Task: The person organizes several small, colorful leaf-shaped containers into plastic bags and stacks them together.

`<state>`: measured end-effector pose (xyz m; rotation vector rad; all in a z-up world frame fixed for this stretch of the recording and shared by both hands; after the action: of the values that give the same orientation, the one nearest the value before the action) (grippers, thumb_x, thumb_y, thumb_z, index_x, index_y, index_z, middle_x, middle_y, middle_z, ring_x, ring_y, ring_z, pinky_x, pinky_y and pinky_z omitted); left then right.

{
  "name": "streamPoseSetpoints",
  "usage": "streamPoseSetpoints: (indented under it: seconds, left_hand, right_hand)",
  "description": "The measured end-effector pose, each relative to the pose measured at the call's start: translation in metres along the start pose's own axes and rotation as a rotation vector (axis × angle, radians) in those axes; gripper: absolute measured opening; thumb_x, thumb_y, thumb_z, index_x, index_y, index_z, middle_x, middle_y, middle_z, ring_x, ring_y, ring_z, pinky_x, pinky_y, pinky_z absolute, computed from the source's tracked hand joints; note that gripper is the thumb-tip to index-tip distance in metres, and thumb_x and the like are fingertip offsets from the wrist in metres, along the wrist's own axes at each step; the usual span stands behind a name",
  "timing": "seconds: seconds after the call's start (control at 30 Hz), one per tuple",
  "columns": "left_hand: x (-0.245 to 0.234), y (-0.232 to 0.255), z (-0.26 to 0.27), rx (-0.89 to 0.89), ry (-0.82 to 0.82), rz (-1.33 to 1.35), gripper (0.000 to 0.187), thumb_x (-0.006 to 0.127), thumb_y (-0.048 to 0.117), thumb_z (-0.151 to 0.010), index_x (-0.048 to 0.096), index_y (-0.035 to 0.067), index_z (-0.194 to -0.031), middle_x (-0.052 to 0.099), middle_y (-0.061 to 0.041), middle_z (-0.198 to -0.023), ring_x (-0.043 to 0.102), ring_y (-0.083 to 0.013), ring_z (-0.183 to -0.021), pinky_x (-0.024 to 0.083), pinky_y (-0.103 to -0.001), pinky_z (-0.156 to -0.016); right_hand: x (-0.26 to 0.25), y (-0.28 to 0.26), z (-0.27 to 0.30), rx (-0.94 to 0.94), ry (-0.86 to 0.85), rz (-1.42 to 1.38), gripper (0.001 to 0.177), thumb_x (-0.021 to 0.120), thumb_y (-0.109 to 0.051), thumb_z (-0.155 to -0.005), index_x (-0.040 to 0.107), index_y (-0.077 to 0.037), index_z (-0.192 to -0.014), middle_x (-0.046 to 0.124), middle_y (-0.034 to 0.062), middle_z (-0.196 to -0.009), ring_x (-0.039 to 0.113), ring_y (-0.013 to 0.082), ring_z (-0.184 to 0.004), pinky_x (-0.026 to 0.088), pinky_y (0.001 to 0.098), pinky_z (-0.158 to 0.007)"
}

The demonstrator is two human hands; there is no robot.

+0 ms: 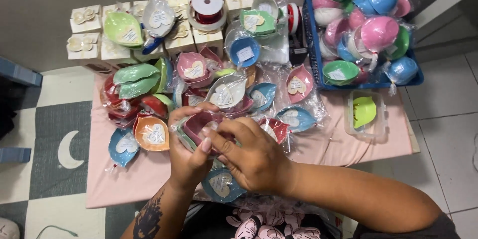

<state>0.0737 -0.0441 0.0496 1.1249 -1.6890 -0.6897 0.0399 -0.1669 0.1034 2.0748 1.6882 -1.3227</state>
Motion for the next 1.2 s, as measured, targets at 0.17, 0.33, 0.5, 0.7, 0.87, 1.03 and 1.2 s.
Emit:
streamPoseSetpoints:
  seconds: [0.17, 0.33, 0.5, 0.7, 0.87, 1.03, 1.2]
  left_hand:
    - [0.007, 0.001, -0.005, -0.001, -0.113, -0.049, 0.057, 0.083, 0.027, -0.093, 0.048, 0.013, -0.135, 0.058, -0.025, -0.139, 0.062, -0.0293, -0.128, 0.055, -0.036, -0.106]
    - [-0.005, -0.015, -0.007, -0.030, -0.126, -0.066, 0.048, 0.079, 0.016, -0.094, 0.053, 0.011, -0.134, 0.061, -0.018, -0.128, 0.064, -0.0262, -0.119, 0.055, -0.037, -0.104]
    - [-0.032, -0.035, -0.008, -0.037, -0.029, 0.138, 0.054, 0.083, 0.008, -0.081, 0.047, 0.002, -0.120, 0.053, -0.024, -0.111, 0.063, -0.0335, -0.094, 0.069, -0.047, -0.070]
    - [-0.030, -0.036, -0.007, -0.047, -0.032, 0.195, 0.054, 0.083, 0.012, -0.083, 0.044, 0.002, -0.119, 0.049, -0.020, -0.107, 0.059, -0.0297, -0.090, 0.065, -0.042, -0.068]
    - [-0.029, -0.033, -0.009, -0.059, -0.046, 0.224, 0.052, 0.081, 0.012, -0.085, 0.043, 0.004, -0.120, 0.048, -0.019, -0.108, 0.058, -0.0285, -0.092, 0.064, -0.043, -0.069]
    - [-0.029, -0.030, -0.009, -0.057, -0.062, 0.242, 0.052, 0.081, 0.012, -0.085, 0.042, 0.005, -0.120, 0.048, -0.018, -0.107, 0.057, -0.0286, -0.092, 0.064, -0.043, -0.070]
    - [-0.030, -0.032, -0.007, -0.088, -0.060, 0.232, 0.053, 0.081, 0.014, -0.086, 0.042, 0.006, -0.120, 0.048, -0.018, -0.107, 0.058, -0.0288, -0.093, 0.064, -0.043, -0.070]
  right_hand:
    - [-0.009, -0.001, -0.004, 0.017, -0.035, 0.004, 0.041, 0.060, -0.005, -0.105, 0.053, 0.007, -0.143, 0.058, 0.0279, -0.132, 0.059, 0.0435, -0.115, 0.058, 0.0552, -0.100]
    - [-0.017, 0.037, -0.015, 0.000, -0.293, -0.243, 0.033, 0.067, -0.009, -0.100, 0.065, 0.008, -0.128, 0.065, 0.0240, -0.128, 0.065, 0.0372, -0.113, 0.060, 0.0466, -0.101]
    - [-0.065, 0.170, -0.001, 0.326, -0.313, 0.472, 0.018, 0.066, -0.015, -0.100, 0.080, -0.010, -0.109, 0.079, 0.0086, -0.095, 0.076, 0.0316, -0.094, 0.057, 0.0472, -0.082]
    - [-0.052, 0.275, 0.060, 0.233, -0.302, 1.071, 0.007, 0.074, -0.018, -0.088, 0.074, -0.025, -0.085, 0.063, -0.0050, -0.071, 0.067, 0.0229, -0.083, 0.039, 0.0422, -0.076]
    - [-0.028, 0.280, 0.063, 0.173, -0.304, 1.050, 0.010, 0.073, -0.011, -0.084, 0.075, -0.020, -0.083, 0.060, 0.0016, -0.066, 0.061, 0.0269, -0.074, 0.031, 0.0445, -0.073]
    - [-0.023, 0.289, 0.062, 0.187, -0.292, 1.126, 0.027, 0.069, -0.023, -0.099, 0.064, -0.020, -0.072, 0.055, 0.0000, -0.069, 0.057, 0.0237, -0.078, 0.029, 0.0457, -0.081]
    - [-0.051, 0.247, 0.038, 0.235, -0.338, 1.224, 0.042, 0.061, -0.031, -0.113, 0.056, -0.019, -0.072, 0.051, -0.0024, -0.074, 0.058, 0.0191, -0.081, 0.033, 0.0438, -0.092]
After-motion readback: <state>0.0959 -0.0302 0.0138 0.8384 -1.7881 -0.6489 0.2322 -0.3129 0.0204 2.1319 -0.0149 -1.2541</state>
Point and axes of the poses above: each hand's wrist, its own z-axis away from the middle knuckle, its own x-axis out of the palm, y = z × x, the point moved 9 cm from there along -z, towards the middle knuckle
